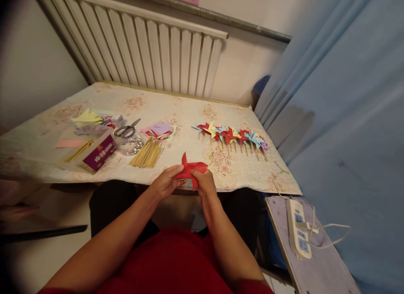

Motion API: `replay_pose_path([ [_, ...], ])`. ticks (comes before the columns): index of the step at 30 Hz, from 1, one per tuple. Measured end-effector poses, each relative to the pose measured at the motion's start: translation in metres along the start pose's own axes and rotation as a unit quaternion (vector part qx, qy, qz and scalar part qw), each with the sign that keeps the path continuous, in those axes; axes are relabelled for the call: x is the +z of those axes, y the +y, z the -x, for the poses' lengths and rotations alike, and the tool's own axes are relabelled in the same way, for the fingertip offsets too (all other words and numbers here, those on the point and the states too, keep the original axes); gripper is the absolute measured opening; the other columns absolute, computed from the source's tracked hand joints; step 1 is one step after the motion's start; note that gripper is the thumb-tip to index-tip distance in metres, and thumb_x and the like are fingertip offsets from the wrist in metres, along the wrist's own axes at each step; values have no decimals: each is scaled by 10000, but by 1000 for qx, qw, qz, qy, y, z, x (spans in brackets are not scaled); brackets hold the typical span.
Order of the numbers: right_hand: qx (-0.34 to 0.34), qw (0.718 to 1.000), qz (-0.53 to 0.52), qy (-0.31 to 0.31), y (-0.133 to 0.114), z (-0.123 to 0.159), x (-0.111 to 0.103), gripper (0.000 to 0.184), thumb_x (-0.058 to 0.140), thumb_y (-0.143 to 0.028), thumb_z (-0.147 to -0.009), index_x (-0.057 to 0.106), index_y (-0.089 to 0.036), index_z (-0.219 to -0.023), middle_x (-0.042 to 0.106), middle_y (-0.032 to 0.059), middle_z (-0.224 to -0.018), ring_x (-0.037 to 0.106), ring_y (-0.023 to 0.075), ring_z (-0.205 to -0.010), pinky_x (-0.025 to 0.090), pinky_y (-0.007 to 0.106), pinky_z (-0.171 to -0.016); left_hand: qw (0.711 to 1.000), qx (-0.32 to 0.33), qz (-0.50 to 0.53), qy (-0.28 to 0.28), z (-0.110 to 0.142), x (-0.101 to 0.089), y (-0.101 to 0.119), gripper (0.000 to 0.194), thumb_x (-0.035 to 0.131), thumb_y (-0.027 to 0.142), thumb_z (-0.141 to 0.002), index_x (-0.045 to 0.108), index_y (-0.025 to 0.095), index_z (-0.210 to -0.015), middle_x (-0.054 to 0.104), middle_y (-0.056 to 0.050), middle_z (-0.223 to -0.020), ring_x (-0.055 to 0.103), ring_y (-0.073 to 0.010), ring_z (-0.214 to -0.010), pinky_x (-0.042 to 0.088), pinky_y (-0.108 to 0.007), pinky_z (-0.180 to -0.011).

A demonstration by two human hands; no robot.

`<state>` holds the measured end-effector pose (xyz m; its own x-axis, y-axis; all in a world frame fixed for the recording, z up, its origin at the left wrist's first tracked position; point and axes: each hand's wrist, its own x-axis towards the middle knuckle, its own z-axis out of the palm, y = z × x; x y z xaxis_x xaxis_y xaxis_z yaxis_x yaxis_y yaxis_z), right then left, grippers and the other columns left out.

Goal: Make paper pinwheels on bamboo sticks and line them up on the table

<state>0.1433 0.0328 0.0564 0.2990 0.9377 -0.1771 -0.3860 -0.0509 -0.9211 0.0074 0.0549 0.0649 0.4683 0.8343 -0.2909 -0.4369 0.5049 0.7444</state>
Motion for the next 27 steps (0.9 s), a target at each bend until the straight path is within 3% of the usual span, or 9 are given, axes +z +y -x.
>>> replay_pose_path([
  [3, -6, 1000, -9, 29, 3, 0, 5, 131, 687, -238, -561, 639, -180, -669, 659, -15, -658, 580, 140, -588, 496, 277, -618, 998, 31, 57, 2, 3, 2, -10, 341, 794, 361, -653, 643, 158, -882, 648, -24, -898, 592, -119, -803, 478, -259, -753],
  [10, -53, 995, -4, 87, 17, 0, 14, 131, 666, -246, -590, 579, -172, -656, 582, -48, -593, 508, 104, -529, 445, 235, -537, 990, 101, 90, 33, 2, 16, -30, 309, 810, 262, -604, 679, 140, -855, 689, -30, -831, 602, -123, -748, 456, -249, -732],
  [17, -77, 994, 1, 83, 20, 3, 21, 126, 653, -239, -617, 545, -175, -627, 541, -59, -569, 474, 89, -508, 421, 217, -508, 981, 136, 90, 108, -5, 33, -34, 236, 775, 261, -615, 678, 116, -775, 688, -39, -746, 615, -145, -689, 454, -271, -691],
  [22, -65, 994, -30, 85, 22, 2, 22, 142, 676, -241, -623, 553, -171, -630, 548, -58, -579, 486, 87, -517, 425, 216, -514, 972, 148, 82, 161, -9, 33, -36, 212, 759, 259, -618, 656, 119, -740, 649, -13, -668, 590, -126, -628, 437, -252, -634],
  [27, -48, 995, -32, 82, 24, 3, 23, 155, 689, -251, -632, 558, -168, -641, 578, -46, -602, 519, 95, -537, 447, 227, -540, 971, 150, 90, 165, -11, 30, -36, 215, 749, 261, -622, 640, 120, -741, 653, -20, -685, 589, -124, -631, 453, -258, -658],
])
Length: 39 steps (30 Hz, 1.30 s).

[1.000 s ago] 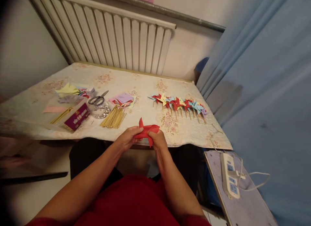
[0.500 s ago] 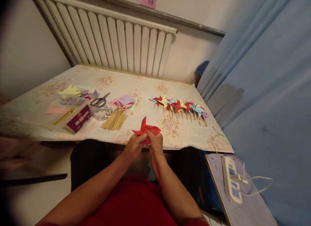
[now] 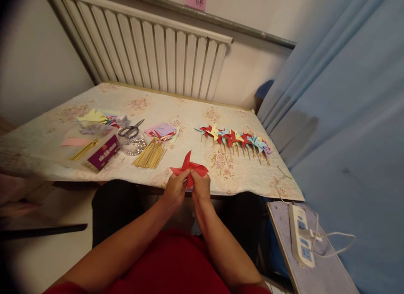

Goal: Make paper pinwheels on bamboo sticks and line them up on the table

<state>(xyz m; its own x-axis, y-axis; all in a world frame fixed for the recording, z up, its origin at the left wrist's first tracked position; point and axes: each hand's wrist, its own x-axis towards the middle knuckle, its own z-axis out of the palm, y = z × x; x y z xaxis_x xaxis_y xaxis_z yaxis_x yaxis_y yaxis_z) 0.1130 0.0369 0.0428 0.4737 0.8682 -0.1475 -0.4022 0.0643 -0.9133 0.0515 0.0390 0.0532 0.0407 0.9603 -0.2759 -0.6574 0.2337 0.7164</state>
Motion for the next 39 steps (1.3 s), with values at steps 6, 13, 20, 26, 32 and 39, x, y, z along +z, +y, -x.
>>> replay_pose_path([
  [6, 20, 999, -36, 4, -3, 3, 3, 158, 717, -234, -598, 606, -153, -676, 618, -26, -634, 559, 109, -575, 467, 242, -589, 1000, 0, 2, -4, -2, 0, 4, 200, 746, 242, -609, 622, 127, -715, 617, 5, -634, 548, -103, -573, 436, -247, -613],
  [13, 11, 1000, -1, -3, -5, 9, -3, 171, 698, -276, -624, 613, -163, -721, 604, -39, -639, 505, 93, -557, 417, 233, -571, 999, 17, 25, 24, -9, -3, 13, 200, 746, 210, -568, 601, 132, -681, 631, 4, -643, 571, -114, -590, 455, -259, -637],
  [20, -78, 990, 118, 24, 0, 10, -11, 157, 660, -292, -674, 547, -184, -670, 483, -71, -573, 453, 99, -558, 379, 235, -562, 998, 26, 6, 48, -10, -6, 17, 189, 729, 205, -574, 558, 141, -624, 570, 39, -546, 515, -84, -497, 410, -228, -545],
  [26, -125, 975, 181, 12, -10, 20, -10, 201, 646, -347, -720, 623, -174, -817, 596, -17, -703, 540, 139, -653, 431, 262, -630, 999, 21, -18, 43, -11, -10, 17, 167, 715, 224, -591, 577, 139, -634, 591, 23, -561, 528, -94, -502, 411, -235, -543],
  [32, -139, 968, 194, -82, -21, 23, -18, 257, 517, -391, -858, 665, -195, -935, 612, -12, -665, 559, 147, -635, 450, 274, -643, 998, 20, -56, 38, -13, -15, 16, 160, 706, 241, -602, 602, 129, -649, 608, 0, -583, 541, -115, -522, 426, -256, -567],
  [39, -113, 959, 204, -162, -27, 13, -27, 280, 524, -345, -866, 672, -206, -1060, 591, -29, -595, 548, 140, -573, 445, 269, -612, 995, 28, -90, 19, -9, -18, 18, 207, 722, 270, -612, 638, 116, -722, 646, -24, -647, 566, -132, -560, 434, -263, -579],
])
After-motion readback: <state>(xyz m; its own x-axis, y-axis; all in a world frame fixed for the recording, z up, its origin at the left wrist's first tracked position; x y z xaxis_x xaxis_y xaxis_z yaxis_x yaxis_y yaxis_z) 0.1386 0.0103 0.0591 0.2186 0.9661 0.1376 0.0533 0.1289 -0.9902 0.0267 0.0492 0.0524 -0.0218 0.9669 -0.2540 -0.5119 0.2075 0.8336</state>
